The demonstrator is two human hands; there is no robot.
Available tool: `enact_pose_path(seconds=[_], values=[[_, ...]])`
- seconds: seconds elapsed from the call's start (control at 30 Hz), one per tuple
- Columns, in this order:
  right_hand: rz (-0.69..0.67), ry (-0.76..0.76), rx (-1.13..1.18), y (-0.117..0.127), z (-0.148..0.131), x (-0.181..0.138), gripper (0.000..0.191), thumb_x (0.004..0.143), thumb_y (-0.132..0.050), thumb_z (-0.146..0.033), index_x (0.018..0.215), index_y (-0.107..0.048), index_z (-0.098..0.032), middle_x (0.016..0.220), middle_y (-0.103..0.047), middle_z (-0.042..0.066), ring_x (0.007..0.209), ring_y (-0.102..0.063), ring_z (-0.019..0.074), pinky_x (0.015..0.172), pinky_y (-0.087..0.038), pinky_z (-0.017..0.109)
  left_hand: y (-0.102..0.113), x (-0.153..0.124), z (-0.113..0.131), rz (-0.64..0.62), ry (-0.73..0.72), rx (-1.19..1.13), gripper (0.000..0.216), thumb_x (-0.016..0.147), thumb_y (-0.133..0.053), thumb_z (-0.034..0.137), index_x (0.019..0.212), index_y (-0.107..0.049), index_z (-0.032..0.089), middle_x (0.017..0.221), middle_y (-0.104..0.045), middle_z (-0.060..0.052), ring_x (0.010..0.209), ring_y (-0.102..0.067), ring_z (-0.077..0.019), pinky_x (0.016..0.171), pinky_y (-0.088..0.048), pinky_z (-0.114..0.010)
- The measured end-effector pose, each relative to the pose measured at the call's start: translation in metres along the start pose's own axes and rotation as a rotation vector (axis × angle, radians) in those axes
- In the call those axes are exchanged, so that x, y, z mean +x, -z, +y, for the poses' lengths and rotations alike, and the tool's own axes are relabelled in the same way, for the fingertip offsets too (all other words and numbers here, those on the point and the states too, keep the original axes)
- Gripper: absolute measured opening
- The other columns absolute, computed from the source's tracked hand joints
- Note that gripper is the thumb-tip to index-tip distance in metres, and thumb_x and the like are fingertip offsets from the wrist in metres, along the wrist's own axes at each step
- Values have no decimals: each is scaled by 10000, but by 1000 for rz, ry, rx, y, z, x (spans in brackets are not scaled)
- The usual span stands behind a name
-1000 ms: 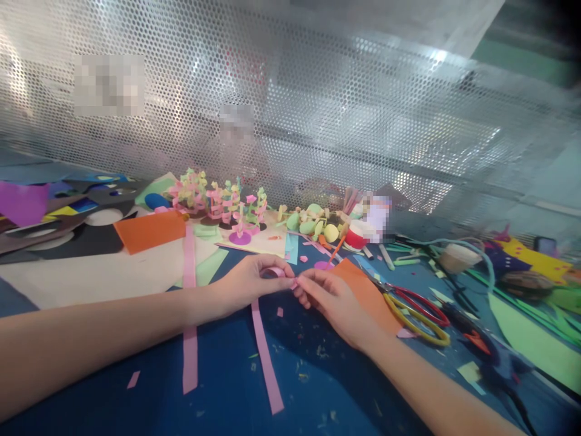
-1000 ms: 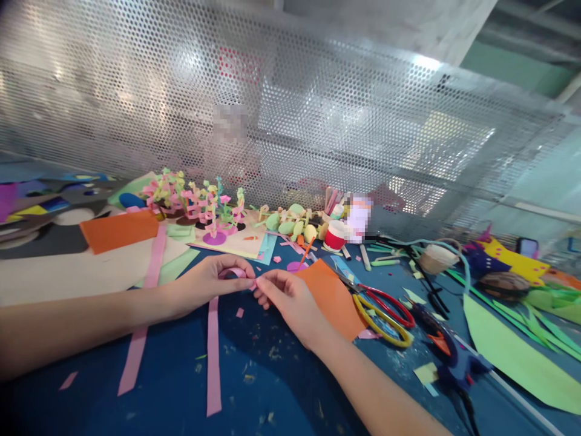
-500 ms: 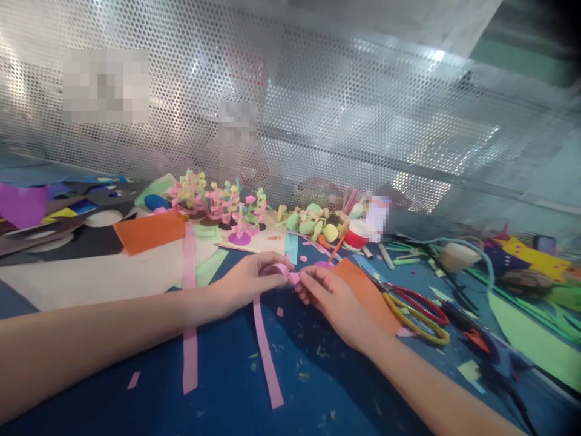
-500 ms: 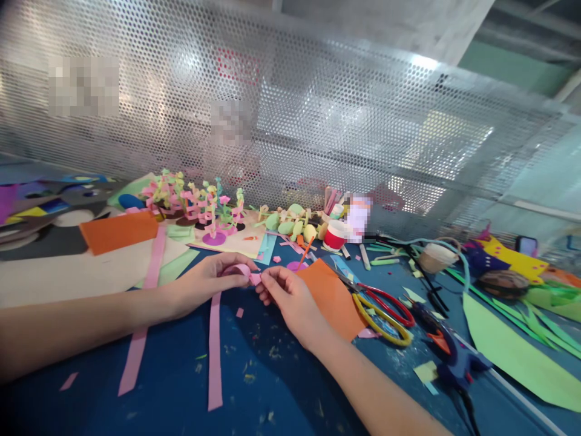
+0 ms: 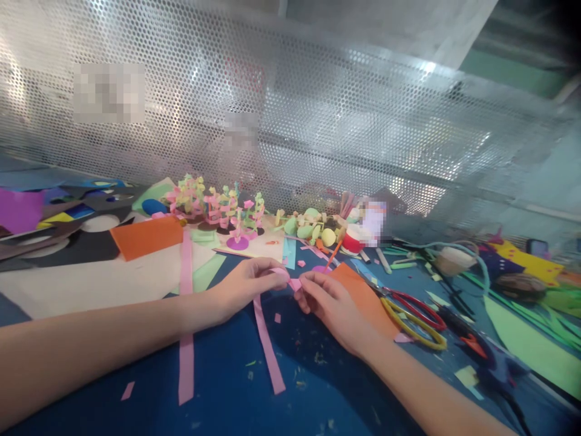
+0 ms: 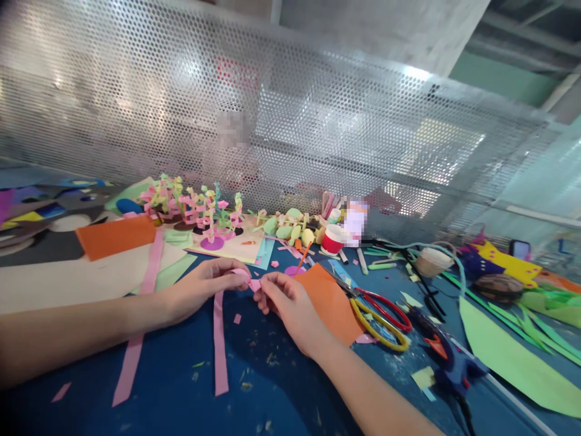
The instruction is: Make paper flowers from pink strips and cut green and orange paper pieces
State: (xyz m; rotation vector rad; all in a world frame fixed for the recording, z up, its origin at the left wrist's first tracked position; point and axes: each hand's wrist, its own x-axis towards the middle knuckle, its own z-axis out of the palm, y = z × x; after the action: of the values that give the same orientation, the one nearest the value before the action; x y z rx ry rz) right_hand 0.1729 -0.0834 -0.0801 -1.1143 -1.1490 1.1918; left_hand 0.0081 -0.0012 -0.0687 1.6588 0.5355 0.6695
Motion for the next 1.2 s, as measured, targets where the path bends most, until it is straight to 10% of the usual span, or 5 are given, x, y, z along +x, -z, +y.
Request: enact_pose_path(seconds=[1.2], values=[[-34, 8, -108, -4, -9, -4, 236, 832, -548, -391, 709, -610, -199, 663, -546, -14, 605, -480, 116, 578, -369, 255, -1, 1, -3, -137, -25, 13, 204, 776, -605, 368, 782, -693, 183, 809, -708, -16, 789, -628, -156, 766, -453, -255]])
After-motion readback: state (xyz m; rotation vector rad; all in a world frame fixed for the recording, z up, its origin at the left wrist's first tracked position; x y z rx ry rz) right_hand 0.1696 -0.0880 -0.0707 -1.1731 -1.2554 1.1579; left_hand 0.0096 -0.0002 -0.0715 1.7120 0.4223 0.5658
